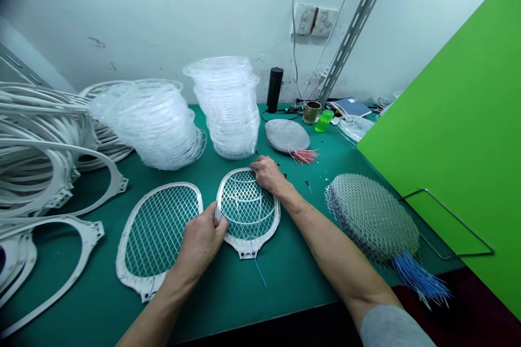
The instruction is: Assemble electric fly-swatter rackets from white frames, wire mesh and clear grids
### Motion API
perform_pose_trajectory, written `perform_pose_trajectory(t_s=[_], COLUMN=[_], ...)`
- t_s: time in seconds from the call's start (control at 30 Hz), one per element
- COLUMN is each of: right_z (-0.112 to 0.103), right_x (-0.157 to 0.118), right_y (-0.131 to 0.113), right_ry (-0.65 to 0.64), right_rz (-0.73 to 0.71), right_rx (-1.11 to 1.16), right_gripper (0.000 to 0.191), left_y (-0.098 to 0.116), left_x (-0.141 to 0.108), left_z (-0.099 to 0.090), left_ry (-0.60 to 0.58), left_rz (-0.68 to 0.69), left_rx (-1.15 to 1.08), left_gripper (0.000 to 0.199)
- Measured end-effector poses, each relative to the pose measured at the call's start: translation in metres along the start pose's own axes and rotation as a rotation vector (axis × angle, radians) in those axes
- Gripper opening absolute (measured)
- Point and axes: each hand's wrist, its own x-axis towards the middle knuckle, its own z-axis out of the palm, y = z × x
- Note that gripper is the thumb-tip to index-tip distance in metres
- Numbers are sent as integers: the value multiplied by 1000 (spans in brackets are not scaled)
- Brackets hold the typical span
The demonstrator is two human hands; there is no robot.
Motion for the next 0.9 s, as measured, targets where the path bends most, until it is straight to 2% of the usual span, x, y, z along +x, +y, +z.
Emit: perform_pose_trajectory(t_s=[0.3, 0.6, 0.9], right_z=[5, 4, 6], right_x=[0, -4, -7], right_y=[-3, -7, -2], right_ry=[7, 28, 33], right_rz=[-2, 4, -58], right_rx=[-67, -50, -70], right_gripper=[34, 31, 38], left_y=[-3, -7, -9], left_x=[2, 2, 2], left_z=[8, 9, 12], left_ry=[35, 9, 16], left_rz=[-29, -10, 32], left_rx=[53, 51, 100], left_gripper=[42, 43, 30])
